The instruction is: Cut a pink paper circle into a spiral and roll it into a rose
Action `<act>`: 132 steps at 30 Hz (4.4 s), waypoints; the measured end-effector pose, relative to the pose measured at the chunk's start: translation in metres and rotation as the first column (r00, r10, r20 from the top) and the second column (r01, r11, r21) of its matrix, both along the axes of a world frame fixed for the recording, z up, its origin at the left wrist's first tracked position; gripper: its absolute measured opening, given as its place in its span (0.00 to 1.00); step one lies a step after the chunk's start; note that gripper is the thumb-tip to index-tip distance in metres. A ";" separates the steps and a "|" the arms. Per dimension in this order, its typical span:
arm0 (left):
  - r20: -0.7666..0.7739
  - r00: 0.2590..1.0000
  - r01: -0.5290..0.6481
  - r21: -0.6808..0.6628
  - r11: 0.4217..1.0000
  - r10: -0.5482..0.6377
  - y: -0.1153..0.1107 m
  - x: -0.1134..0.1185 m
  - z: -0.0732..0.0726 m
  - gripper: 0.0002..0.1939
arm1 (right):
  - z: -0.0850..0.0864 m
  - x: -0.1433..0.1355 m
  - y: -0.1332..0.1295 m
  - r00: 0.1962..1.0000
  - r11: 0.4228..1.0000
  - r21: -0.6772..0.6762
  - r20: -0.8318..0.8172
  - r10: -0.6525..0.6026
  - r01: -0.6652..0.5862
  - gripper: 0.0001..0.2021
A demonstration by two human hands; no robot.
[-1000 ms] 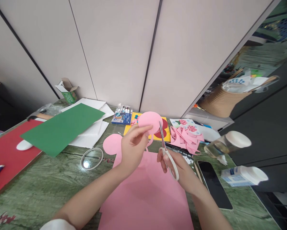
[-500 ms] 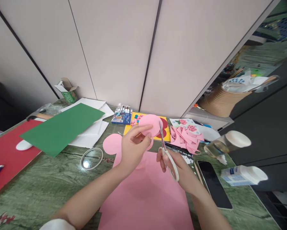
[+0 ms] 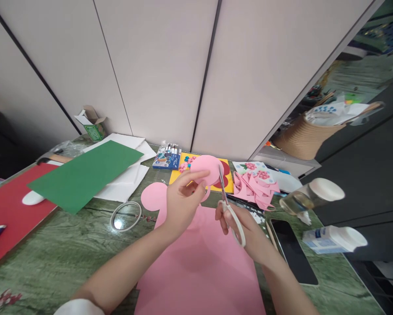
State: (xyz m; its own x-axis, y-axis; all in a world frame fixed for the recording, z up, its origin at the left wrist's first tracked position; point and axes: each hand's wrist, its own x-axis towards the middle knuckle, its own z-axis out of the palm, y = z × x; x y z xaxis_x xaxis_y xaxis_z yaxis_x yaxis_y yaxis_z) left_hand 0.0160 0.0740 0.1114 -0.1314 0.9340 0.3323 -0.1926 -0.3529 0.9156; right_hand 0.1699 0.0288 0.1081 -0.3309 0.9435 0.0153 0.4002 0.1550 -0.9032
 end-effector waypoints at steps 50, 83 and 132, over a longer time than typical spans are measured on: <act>-0.050 0.998 -0.025 0.046 0.999 0.027 0.003 -0.008 0.001 0.11 | 0.005 0.002 0.000 0.995 1.000 -0.015 0.095 0.019 -0.017 0.17; -0.057 0.996 -0.064 0.035 0.997 0.066 0.003 -0.004 0.002 0.10 | 0.002 0.001 -0.001 0.998 1.000 0.018 0.062 0.015 -0.016 0.18; -0.043 0.997 -0.059 0.063 0.996 0.062 0.001 -0.005 0.001 0.09 | 0.001 0.002 0.000 0.997 0.999 0.010 0.078 0.030 -0.031 0.17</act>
State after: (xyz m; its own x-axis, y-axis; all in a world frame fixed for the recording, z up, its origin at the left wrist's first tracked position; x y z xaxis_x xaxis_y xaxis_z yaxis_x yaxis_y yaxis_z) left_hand 0.0109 0.0749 0.1128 -0.1707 0.9022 0.3962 -0.1289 -0.4191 0.8987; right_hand 0.1720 0.0287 0.1087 -0.3604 0.9328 -0.0014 0.4638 0.1779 -0.8679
